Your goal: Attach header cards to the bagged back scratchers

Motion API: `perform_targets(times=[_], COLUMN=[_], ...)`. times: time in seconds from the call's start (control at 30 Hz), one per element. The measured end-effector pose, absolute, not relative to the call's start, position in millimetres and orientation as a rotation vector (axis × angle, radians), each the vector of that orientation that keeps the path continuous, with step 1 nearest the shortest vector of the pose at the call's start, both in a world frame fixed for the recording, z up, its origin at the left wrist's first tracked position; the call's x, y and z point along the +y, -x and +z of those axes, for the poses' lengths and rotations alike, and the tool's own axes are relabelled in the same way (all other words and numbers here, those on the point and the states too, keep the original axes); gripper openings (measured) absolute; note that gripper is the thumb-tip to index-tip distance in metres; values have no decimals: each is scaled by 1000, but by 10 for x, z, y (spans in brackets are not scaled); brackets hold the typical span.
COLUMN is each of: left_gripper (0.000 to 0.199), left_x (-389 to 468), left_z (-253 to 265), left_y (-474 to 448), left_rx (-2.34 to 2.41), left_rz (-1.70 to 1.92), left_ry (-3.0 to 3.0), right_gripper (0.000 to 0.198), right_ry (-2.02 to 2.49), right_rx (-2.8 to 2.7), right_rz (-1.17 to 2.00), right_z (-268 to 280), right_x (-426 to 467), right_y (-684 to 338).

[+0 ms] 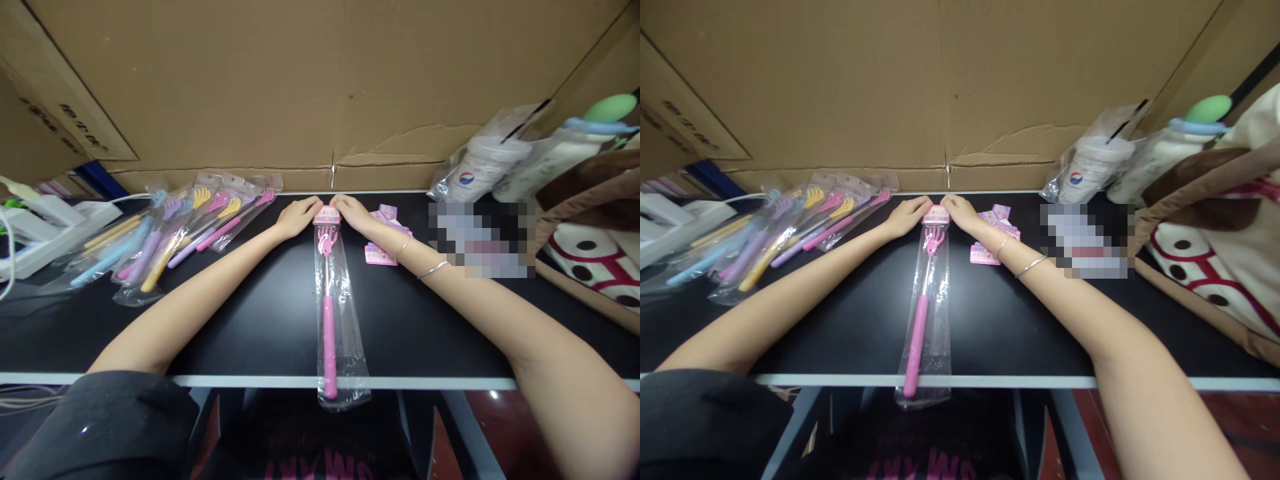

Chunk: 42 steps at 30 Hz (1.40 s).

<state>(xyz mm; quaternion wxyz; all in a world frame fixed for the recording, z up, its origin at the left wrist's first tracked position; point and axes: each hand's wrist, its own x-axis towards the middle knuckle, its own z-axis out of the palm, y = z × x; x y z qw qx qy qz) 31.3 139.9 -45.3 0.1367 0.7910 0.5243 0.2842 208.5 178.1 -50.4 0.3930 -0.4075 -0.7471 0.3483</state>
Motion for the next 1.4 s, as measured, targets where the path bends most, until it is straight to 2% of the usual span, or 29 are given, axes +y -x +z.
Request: perform_targets(times=[1.4], left_gripper=[37], left_x=[1407], left_z=[-470], left_y=[-302], left_rx=[1460], left_rz=[853], left_ry=[-2335], right_gripper=[13], right_ry=[1061], right_rx=[-1976], right_rz=[841], right_z=[-467], right_x=[1749], right_y=[-2084])
